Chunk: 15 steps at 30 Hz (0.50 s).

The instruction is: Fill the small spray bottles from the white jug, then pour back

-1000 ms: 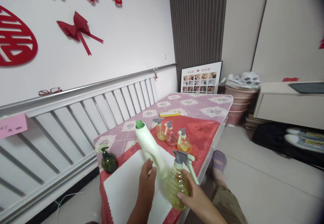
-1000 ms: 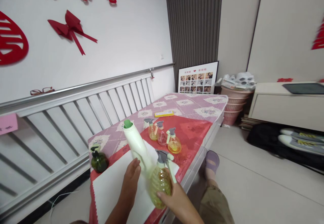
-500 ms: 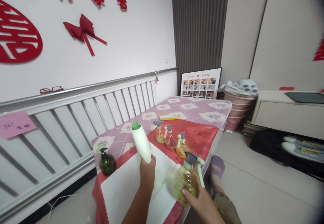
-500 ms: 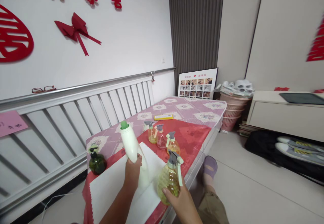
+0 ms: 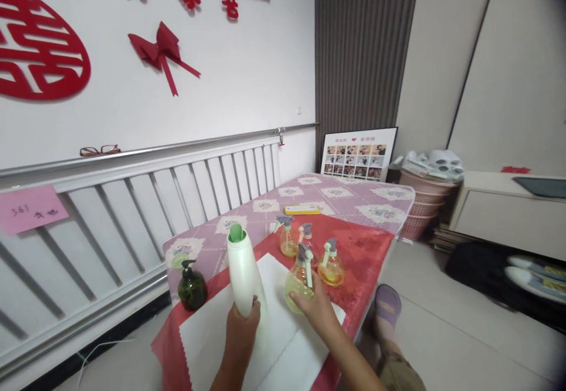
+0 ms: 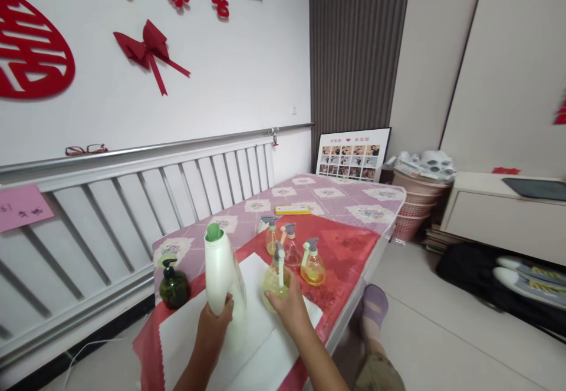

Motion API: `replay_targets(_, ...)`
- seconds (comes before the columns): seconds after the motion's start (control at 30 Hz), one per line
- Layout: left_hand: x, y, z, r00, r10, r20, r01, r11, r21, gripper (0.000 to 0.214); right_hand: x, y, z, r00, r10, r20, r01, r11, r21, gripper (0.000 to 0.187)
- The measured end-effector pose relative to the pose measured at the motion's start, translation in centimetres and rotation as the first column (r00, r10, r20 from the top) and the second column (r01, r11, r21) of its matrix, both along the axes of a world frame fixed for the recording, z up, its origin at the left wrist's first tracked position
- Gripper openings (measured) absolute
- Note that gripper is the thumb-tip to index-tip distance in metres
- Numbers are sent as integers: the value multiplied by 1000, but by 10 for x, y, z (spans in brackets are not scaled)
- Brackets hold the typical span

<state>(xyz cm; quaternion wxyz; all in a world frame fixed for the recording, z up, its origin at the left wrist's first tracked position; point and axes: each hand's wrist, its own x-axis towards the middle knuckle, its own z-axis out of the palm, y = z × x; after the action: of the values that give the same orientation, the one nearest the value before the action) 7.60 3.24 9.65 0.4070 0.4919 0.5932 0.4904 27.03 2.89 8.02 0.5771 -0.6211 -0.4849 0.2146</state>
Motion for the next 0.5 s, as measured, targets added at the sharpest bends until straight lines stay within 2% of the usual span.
replay_targets(0.1,0,-1,-11,1000,6,26,-6,1000,26,44,-7,35,-7,1000,-17,18,17,1000,22,67)
replay_targets(0.3,3,3,-17,1000,5,19,-6,1000,16,40,-18,97,-16,997,-76,33,74,995,68,68)
replay_targets(0.5,4,5,-29,1000,14,-1,-14,1000,15,34,-23,122,-34,991,-135,14,134,989,62,68)
